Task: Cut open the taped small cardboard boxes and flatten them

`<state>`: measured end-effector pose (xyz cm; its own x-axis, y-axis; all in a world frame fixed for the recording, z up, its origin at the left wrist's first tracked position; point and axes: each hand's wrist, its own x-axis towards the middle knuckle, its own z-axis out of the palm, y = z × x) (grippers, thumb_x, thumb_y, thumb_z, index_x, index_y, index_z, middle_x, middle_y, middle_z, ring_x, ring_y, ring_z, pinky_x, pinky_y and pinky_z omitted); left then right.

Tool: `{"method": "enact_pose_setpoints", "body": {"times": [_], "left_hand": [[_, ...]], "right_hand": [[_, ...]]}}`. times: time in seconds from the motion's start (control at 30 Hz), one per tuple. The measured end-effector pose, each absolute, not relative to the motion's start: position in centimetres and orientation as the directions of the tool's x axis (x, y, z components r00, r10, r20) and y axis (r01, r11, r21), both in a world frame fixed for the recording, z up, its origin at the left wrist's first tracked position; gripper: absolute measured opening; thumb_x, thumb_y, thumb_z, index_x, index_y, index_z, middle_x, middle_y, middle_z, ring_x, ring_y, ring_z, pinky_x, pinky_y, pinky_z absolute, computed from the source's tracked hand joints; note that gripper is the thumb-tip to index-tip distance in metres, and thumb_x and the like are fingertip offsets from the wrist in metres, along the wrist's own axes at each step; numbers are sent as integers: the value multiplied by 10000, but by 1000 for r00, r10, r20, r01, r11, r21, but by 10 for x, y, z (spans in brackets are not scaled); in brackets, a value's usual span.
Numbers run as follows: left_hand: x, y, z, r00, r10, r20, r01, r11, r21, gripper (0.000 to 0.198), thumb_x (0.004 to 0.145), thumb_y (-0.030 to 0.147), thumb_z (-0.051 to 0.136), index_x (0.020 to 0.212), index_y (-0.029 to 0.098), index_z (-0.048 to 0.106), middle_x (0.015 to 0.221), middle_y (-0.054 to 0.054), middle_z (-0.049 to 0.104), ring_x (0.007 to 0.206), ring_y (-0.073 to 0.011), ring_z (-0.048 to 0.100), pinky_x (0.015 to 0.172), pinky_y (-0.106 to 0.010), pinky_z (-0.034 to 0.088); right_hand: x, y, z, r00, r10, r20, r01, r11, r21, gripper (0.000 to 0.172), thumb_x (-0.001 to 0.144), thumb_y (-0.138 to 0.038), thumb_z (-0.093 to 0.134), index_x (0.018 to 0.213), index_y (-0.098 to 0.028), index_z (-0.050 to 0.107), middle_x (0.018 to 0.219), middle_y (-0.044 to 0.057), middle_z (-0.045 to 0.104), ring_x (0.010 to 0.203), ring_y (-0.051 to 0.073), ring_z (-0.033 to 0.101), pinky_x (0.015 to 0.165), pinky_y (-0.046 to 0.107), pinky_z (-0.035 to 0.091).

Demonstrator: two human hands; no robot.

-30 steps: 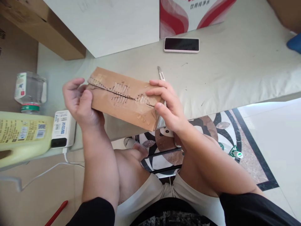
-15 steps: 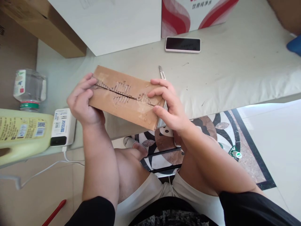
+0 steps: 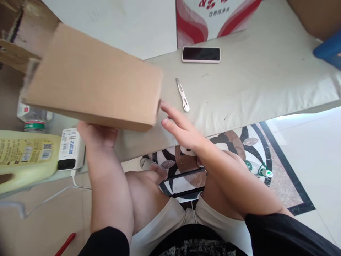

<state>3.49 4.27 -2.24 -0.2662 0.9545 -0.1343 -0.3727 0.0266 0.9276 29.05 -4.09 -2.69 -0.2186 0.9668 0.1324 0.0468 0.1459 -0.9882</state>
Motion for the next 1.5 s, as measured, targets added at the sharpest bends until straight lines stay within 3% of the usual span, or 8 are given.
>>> {"method": "enact_pose_setpoints", "body": {"times": [0.2, 0.43, 0.6, 0.7, 0.8, 0.97, 1.1, 1.5], "left_hand": [[53, 33, -23, -72, 933, -352, -341, 309, 888, 507, 906, 615, 467, 888, 166, 703, 751, -88, 718, 733, -206, 691, 491, -244, 501], [47, 19, -28, 288, 835, -469, 80, 467, 881, 803, 814, 896, 418, 1077, 194, 707, 724, -91, 729, 549, -225, 696, 369, -232, 321], [48, 14, -13, 471, 604, -642, 525, 393, 755, 591, 848, 724, 574, 838, 163, 758, 858, -127, 788, 556, -183, 675, 414, -248, 330], [48, 22, -21, 204, 870, -449, 469, 316, 825, 278, 811, 466, 715, 784, 189, 709, 838, -77, 768, 690, -193, 680, 555, -273, 468], [46, 34, -33, -251, 968, -8, 94, 32, 995, 377, 851, 566, 658, 1053, 248, 657, 1120, -60, 741, 988, -214, 693, 764, -316, 539], [41, 48, -43, -168, 874, 455, -182, -482, 857, 638, 719, 634, 798, 1203, 271, 598, 1268, -71, 641, 1231, -254, 596, 1097, -415, 447], [43, 47, -40, -135, 873, 470, -169, -487, 857, 551, 671, 498, 850, 1117, 261, 629, 1082, -40, 627, 1059, -227, 605, 981, -386, 491], [55, 32, -20, -197, 913, 357, 58, -353, 934, 243, 841, 411, 598, 1019, 275, 504, 1037, -32, 603, 1116, -252, 617, 875, -404, 524]], "right_hand": [[295, -43, -23, -241, 918, 317, 304, 381, -873, 709, 961, -719, 457, 1563, -345, 431, 1743, 4, 226, 1645, 286, 89, 1339, 554, 137], [299, -42, -21, -89, 924, 371, 358, 378, -854, 648, 942, -781, 398, 1437, -383, 523, 1724, -27, 255, 1637, 310, 134, 1310, 610, 205], [300, -41, -23, 57, 937, 344, 289, 314, -904, 568, 973, -755, 330, 1188, -317, 622, 1655, 3, 407, 1572, 329, 333, 1253, 639, 302], [298, -43, -18, 8, 949, 316, 229, 306, -924, 440, 957, -679, 500, 1009, -269, 650, 1595, 45, 500, 1526, 330, 414, 1243, 597, 330], [295, -46, -12, -108, 954, 280, 140, 293, -946, 368, 926, -609, 619, 988, -249, 661, 1580, 83, 521, 1504, 315, 449, 1222, 545, 371], [289, -48, -8, -230, 942, 246, 32, 260, -965, 277, 943, -514, 647, 1012, -248, 673, 1605, 87, 490, 1509, 282, 449, 1217, 500, 381], [287, -48, -9, -214, 944, 252, 17, 262, -965, 248, 951, -488, 644, 1003, -246, 672, 1597, 89, 498, 1521, 286, 429, 1226, 510, 361], [289, -47, -11, -208, 943, 261, 127, 290, -949, 304, 960, -536, 577, 1006, -249, 668, 1587, 95, 512, 1482, 313, 477, 1167, 534, 427]]}}
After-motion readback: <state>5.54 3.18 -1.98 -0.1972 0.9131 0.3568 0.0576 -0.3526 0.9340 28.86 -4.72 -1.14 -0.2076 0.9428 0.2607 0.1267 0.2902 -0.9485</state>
